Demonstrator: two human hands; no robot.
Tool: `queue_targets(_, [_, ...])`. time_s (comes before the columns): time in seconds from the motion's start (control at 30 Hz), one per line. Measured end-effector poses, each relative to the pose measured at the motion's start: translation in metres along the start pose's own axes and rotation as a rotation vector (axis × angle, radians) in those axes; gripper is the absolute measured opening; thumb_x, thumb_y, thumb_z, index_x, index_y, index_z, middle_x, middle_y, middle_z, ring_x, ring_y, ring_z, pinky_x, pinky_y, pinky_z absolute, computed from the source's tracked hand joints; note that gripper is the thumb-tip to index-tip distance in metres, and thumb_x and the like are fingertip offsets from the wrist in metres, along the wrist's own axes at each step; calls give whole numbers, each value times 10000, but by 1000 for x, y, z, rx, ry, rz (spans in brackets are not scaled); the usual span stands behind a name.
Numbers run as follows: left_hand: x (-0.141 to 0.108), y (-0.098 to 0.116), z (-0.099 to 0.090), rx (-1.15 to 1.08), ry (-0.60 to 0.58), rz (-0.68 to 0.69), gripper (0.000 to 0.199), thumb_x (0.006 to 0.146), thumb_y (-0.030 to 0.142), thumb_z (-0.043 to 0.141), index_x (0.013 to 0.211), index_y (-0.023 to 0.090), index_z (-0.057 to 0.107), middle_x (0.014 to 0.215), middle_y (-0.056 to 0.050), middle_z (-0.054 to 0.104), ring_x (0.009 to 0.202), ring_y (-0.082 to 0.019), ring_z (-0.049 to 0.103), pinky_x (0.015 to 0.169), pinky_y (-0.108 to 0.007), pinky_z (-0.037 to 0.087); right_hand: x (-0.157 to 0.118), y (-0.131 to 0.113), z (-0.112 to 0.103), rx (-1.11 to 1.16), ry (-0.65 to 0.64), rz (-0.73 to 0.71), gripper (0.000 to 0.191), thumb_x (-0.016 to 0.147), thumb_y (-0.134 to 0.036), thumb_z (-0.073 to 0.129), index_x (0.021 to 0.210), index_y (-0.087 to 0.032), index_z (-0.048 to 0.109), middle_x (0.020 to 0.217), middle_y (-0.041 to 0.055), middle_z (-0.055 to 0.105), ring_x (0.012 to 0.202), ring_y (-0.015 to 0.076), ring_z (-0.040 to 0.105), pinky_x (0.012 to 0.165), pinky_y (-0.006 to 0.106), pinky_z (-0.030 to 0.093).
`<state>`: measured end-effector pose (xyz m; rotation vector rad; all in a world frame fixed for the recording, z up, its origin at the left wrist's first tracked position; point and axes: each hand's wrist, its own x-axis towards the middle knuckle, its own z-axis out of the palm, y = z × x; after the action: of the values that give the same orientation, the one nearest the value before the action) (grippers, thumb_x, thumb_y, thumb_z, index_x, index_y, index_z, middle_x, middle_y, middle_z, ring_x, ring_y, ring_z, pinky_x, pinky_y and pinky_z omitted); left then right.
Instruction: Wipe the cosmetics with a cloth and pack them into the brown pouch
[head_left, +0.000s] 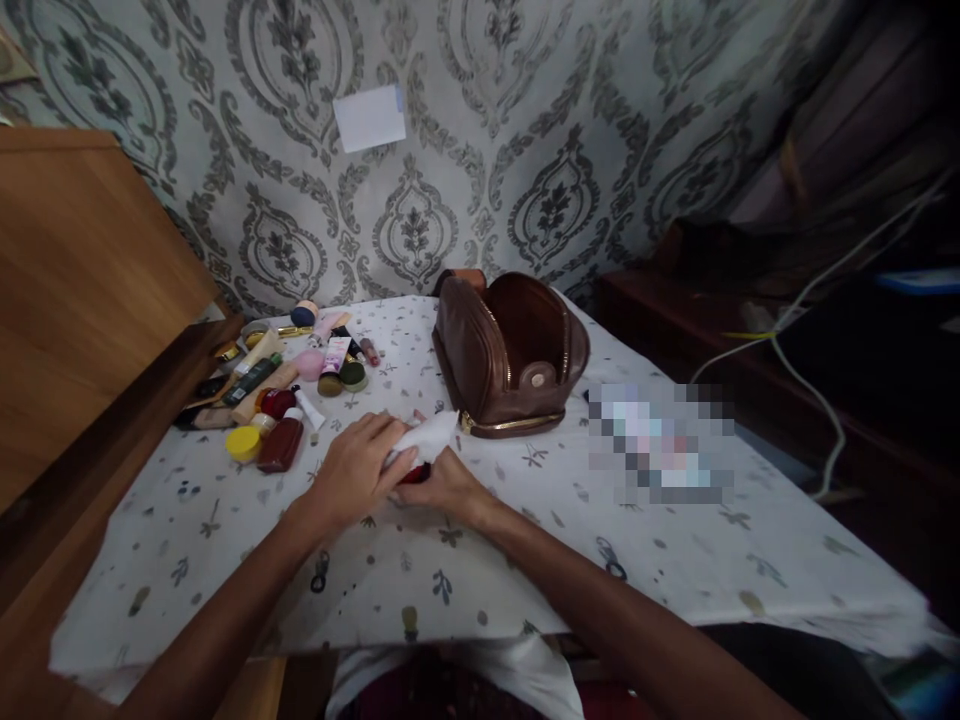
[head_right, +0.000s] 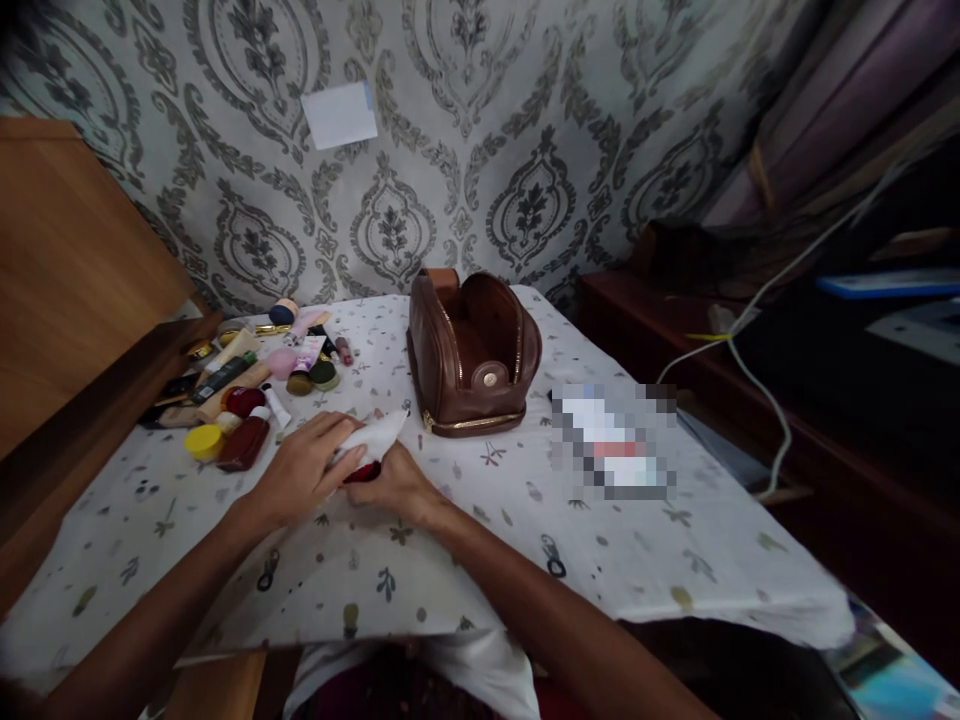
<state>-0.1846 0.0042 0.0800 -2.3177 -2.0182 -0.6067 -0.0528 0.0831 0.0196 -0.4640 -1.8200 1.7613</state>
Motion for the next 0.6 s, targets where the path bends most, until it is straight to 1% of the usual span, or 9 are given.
queue_targets(0.07, [7,-2,0,1,-26,-94,295,958,360,365,834,187,569,828,-55,594,805,-219,560,730,-332,427,1,1,0,-150,67,-49,604,554,-208,770,1116,-187,547,1035,30,619,1000,252,571,925,407,460])
queue_targets(0.1, [11,-5,0,-38,-40,-146,311,956,373,358,795,191,552,787,-39,584,758,-205,554,701,-319,411,0,2,0,-190,92,-56,728,544,-211,784,1212,-189,497,1099,45,606,1043,262,560,946,416,452])
queue_targets(0.17, [17,-12,1,-179,-72,-251,356,950,407,345,726,197,523,707,-12,570,686,-181,537,659,-300,387,0,5,2,-216,103,-54,938,549,-229,804,1372,-203,355,1211,76,566,1113,272,539,982,427,436])
queue_targets(0.23, [21,-22,5,-354,-90,-335,409,933,451,346,656,197,506,633,1,562,641,-172,527,628,-288,380,-1,7,3,-229,117,-34,1076,565,-256,818,1460,-218,222,1254,94,540,1137,273,533,1008,439,422])
queue_targets(0.3, [21,-29,11,-527,-99,-409,432,906,481,357,621,194,511,605,-5,573,610,-174,537,588,-280,394,-1,9,2,-264,162,-10,1139,574,-275,823,1494,-202,155,1226,102,544,1106,273,550,1006,451,427])
queue_targets(0.37, [19,-33,20,-673,-106,-494,424,884,498,364,651,187,534,620,-15,591,564,-173,545,530,-275,409,0,10,1,-312,221,-2,1115,592,-304,821,1494,-172,179,1191,110,551,1081,276,559,1000,461,432])
queue_targets(0.43, [16,-32,27,-749,-94,-546,427,884,513,359,697,179,548,638,-16,594,516,-157,533,489,-266,414,2,12,-2,-350,268,-30,1019,611,-341,818,1457,-155,281,1222,130,537,1134,288,534,1032,463,404])
queue_targets(0.5, [12,-30,33,-739,-35,-533,425,895,513,364,717,175,550,626,-3,574,498,-138,513,493,-254,418,3,14,-4,-376,296,-71,901,633,-376,810,1398,-165,383,1260,137,521,1196,295,498,1065,457,374])
queue_targets(0.6, [7,-24,36,-701,40,-481,391,910,480,380,746,172,557,615,16,548,506,-127,495,517,-245,417,3,21,-6,-375,334,-94,810,678,-394,779,1373,-189,419,1280,125,513,1232,284,479,1080,446,363])
